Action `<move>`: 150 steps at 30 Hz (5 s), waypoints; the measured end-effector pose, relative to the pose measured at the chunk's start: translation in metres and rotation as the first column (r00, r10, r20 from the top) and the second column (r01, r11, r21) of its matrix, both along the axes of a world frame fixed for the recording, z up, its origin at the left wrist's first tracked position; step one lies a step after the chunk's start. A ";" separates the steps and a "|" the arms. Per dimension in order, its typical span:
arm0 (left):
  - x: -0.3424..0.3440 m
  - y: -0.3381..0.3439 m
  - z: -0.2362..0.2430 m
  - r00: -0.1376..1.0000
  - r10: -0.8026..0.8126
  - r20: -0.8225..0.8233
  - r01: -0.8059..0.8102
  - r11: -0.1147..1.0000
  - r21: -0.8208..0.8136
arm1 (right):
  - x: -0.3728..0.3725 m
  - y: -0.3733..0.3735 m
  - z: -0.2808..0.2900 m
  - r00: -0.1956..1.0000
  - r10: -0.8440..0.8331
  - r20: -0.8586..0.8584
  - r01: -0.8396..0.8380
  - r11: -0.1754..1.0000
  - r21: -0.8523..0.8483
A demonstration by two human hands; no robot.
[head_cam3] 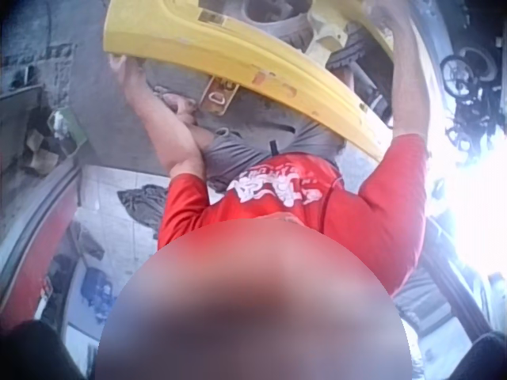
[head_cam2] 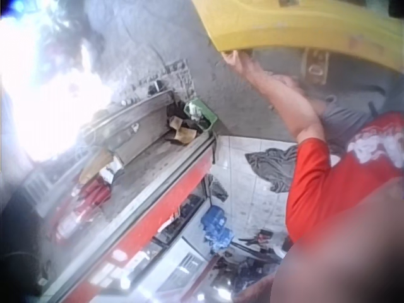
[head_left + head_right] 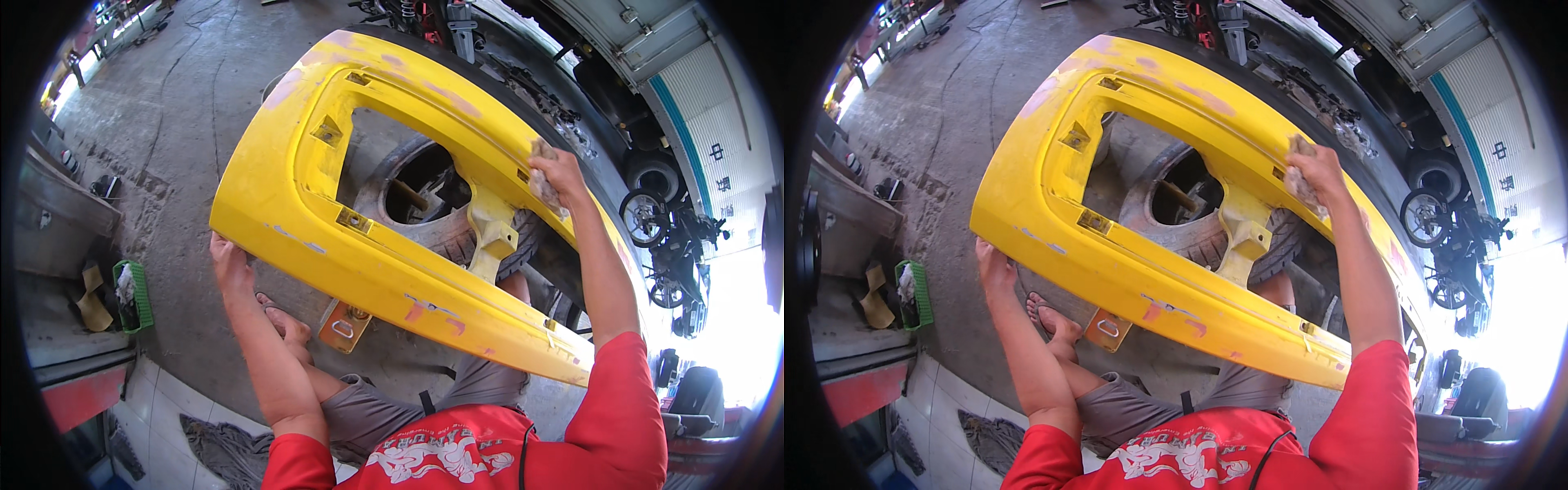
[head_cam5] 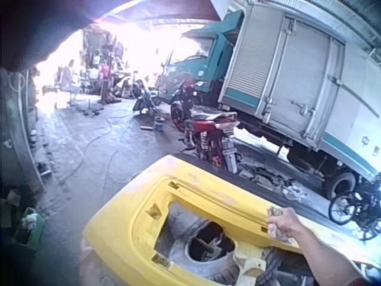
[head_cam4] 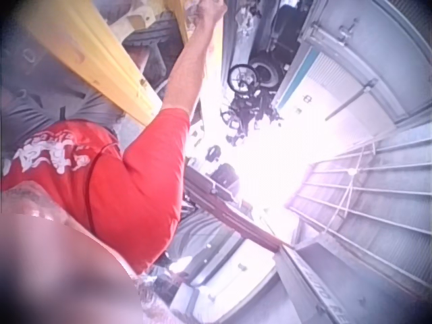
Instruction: The person sits on the floor and sands a yellow car bumper with a sanding block, then wipes the surface with a cloth. The person repeatedly sands and wipes different sections of the bumper throughout the clip.
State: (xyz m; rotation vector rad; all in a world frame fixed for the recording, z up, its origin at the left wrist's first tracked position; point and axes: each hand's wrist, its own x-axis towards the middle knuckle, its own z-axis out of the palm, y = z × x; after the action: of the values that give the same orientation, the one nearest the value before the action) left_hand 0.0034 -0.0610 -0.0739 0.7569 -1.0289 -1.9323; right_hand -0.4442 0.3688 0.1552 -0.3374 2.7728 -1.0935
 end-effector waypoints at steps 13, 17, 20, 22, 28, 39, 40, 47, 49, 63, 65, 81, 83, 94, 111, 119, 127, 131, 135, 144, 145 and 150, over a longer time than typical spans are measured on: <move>0.016 -0.010 0.000 0.994 0.084 0.066 -0.083 0.997 -0.005 | -0.001 -0.022 0.003 0.997 0.067 0.031 -0.067 0.998 0.012; 0.010 -0.006 0.000 0.993 0.092 0.071 -0.092 0.996 -0.003 | 0.001 0.054 0.009 0.995 -0.060 0.085 0.060 0.998 0.008; 0.007 -0.003 0.001 0.997 0.076 0.020 -0.076 0.997 0.008 | -0.001 0.072 0.006 0.989 -0.081 0.120 0.086 0.996 -0.036; 0.005 -0.003 0.001 0.998 0.066 0.001 -0.066 0.998 0.017 | -0.002 0.060 0.006 0.992 -0.090 0.090 0.091 0.996 -0.012; 0.003 -0.004 0.002 0.994 0.097 0.045 -0.097 0.995 -0.002 | -0.007 -0.052 0.003 0.994 0.097 0.051 -0.098 0.995 0.029; 0.007 -0.005 0.002 0.988 0.131 0.086 -0.130 0.991 -0.019 | -0.006 0.001 0.014 0.984 -0.045 0.170 0.051 0.998 -0.029; 0.006 -0.005 0.001 0.995 0.091 0.040 -0.090 0.996 -0.014 | -0.004 0.014 0.014 0.985 -0.040 0.171 0.047 0.998 -0.039; -0.001 -0.004 -0.007 0.999 0.042 0.000 -0.042 0.999 0.022 | 0.011 -0.015 0.006 0.999 0.046 -0.014 -0.046 0.998 0.031; 0.000 -0.005 -0.008 0.999 0.051 0.001 -0.051 0.999 0.015 | 0.008 -0.051 0.006 0.992 0.114 -0.049 -0.110 0.991 0.080; 0.010 -0.008 -0.005 0.981 0.097 0.167 -0.099 0.995 0.007 | -0.003 0.075 0.006 0.997 -0.061 0.037 0.060 0.998 0.032; 0.009 -0.007 -0.008 0.994 0.043 0.104 -0.043 0.999 0.004 | 0.002 0.108 0.004 0.993 -0.109 0.055 0.109 0.994 -0.003; 0.008 -0.004 -0.003 0.991 0.039 0.126 -0.038 0.999 -0.007 | 0.001 0.071 0.007 0.999 -0.049 0.016 0.049 0.999 0.021; 0.007 -0.002 -0.002 0.998 0.004 0.065 -0.002 0.999 -0.040 | 0.005 0.098 0.010 0.995 -0.101 0.016 0.100 0.994 0.035; -0.004 0.011 0.003 0.998 -0.050 0.023 0.052 0.994 -0.098 | 0.010 0.121 -0.002 0.987 -0.119 -0.108 0.125 0.991 0.051; 0.004 0.000 -0.004 0.997 0.000 0.080 0.007 0.997 -0.081 | 0.010 0.145 0.007 0.983 -0.183 0.001 0.183 0.983 0.034; -0.001 0.004 0.004 0.995 0.038 0.090 -0.030 0.996 -0.088 | -0.001 0.063 0.002 1.000 0.016 -0.007 -0.016 0.999 0.050; 0.006 -0.001 0.001 0.997 0.013 0.074 -0.006 0.996 -0.093 | -0.002 0.140 0.006 0.987 -0.156 0.031 0.155 0.988 0.014; 0.002 0.002 -0.002 0.998 -0.033 0.059 0.039 0.994 -0.101 | 0.007 0.154 0.008 0.984 -0.173 0.033 0.173 0.985 0.004; 0.001 0.005 -0.001 0.997 -0.053 0.053 0.059 0.990 -0.127 | 0.012 0.117 0.004 0.994 -0.093 -0.060 0.094 0.995 0.025; 0.005 -0.002 -0.004 0.996 0.019 0.086 -0.012 0.997 -0.079 | 0.003 0.097 0.002 0.997 -0.063 -0.036 0.064 0.998 0.008; 0.005 -0.002 -0.004 0.999 0.007 0.052 -0.002 0.995 -0.098 | 0.003 0.106 0.002 0.996 -0.087 -0.023 0.086 0.996 -0.011; 0.004 0.000 -0.004 0.997 0.017 0.069 -0.010 0.996 -0.090 | 0.006 0.144 0.005 0.984 -0.170 0.055 0.171 0.985 -0.007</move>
State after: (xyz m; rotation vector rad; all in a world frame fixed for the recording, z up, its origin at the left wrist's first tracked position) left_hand 0.0071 -0.0607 -0.0774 0.7833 -1.1423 -1.8464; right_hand -0.4382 0.5126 0.1604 -0.0701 2.7900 -1.1375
